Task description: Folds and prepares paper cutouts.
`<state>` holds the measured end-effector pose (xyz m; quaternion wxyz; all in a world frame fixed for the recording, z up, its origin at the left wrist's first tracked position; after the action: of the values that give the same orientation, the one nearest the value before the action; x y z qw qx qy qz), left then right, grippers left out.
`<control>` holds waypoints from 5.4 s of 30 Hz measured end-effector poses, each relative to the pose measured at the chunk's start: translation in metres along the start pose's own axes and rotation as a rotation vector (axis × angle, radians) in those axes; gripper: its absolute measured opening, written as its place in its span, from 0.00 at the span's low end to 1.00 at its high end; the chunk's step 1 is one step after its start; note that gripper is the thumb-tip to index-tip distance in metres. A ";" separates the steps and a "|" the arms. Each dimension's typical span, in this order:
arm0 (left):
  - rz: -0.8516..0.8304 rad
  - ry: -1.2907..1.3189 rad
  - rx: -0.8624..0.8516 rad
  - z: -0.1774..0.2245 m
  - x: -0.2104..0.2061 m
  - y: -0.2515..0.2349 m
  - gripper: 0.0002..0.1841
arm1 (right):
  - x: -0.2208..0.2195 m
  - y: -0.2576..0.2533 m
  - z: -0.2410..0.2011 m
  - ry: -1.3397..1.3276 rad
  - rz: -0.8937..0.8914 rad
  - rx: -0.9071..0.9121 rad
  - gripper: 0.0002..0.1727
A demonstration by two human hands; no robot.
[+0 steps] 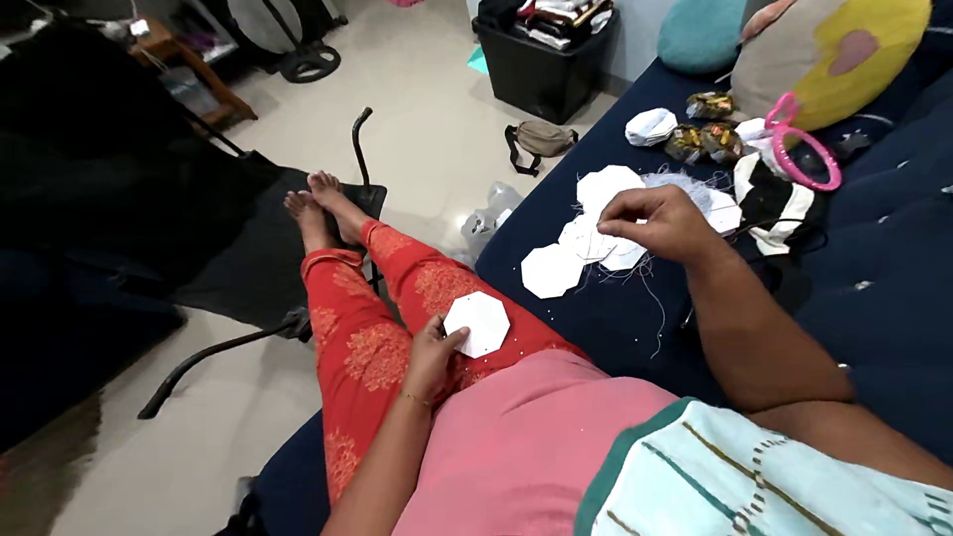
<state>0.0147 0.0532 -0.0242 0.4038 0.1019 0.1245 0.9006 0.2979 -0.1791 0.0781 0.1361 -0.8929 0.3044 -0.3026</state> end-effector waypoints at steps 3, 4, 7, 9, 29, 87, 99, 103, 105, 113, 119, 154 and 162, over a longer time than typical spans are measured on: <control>0.036 0.046 -0.001 -0.002 0.000 0.000 0.13 | -0.022 0.007 0.029 0.088 -0.234 -0.187 0.04; 0.046 0.060 0.004 -0.003 0.001 -0.001 0.13 | -0.028 0.010 0.037 0.179 -0.316 -0.273 0.04; 0.048 0.079 0.007 -0.002 0.001 -0.001 0.13 | -0.041 0.019 0.056 0.444 -0.479 -0.437 0.04; 0.053 0.072 0.020 -0.002 0.000 0.000 0.13 | -0.043 0.023 0.066 0.564 -0.498 -0.483 0.04; 0.075 0.132 0.009 -0.005 0.002 0.002 0.11 | -0.132 0.046 0.041 0.596 -0.821 -0.573 0.17; -0.011 -0.235 -0.389 0.026 -0.013 0.024 0.17 | -0.177 0.024 -0.026 0.077 -0.073 0.107 0.14; -0.027 -0.240 -0.391 0.026 -0.015 0.025 0.18 | -0.178 0.025 -0.029 0.117 -0.072 0.136 0.14; -0.031 -0.230 -0.376 0.028 -0.016 0.026 0.18 | -0.179 0.024 -0.027 0.122 -0.081 0.131 0.14; -0.029 -0.232 -0.385 0.028 -0.016 0.027 0.18 | -0.180 0.024 -0.027 0.126 -0.084 0.133 0.13; -0.034 -0.237 -0.394 0.028 -0.017 0.026 0.19 | -0.181 0.025 -0.031 0.136 -0.127 0.140 0.13; -0.033 -0.254 -0.424 0.027 -0.017 0.026 0.19 | -0.180 0.024 -0.031 0.154 -0.117 0.154 0.13; -0.063 -0.641 -1.068 0.037 -0.027 0.041 0.16 | -0.164 0.021 -0.021 -0.588 -0.229 -0.678 0.30; -0.175 -0.272 -0.520 0.032 -0.022 0.031 0.45 | -0.159 0.023 -0.012 -0.324 0.046 -0.441 0.06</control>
<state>0.0162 0.0214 0.0137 0.5056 0.1037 -0.1573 0.8420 0.1796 -0.0983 0.0046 -0.0081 -0.9306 0.3573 -0.0791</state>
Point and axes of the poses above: each hand's wrist, its own y-axis away from the middle knuckle, its own x-axis out of the back of the hand, z = x × y, the point moved 3 cm from there along -y, towards the middle knuckle, and after that the axes turned 2 degrees about z, right-handed, at the moved point
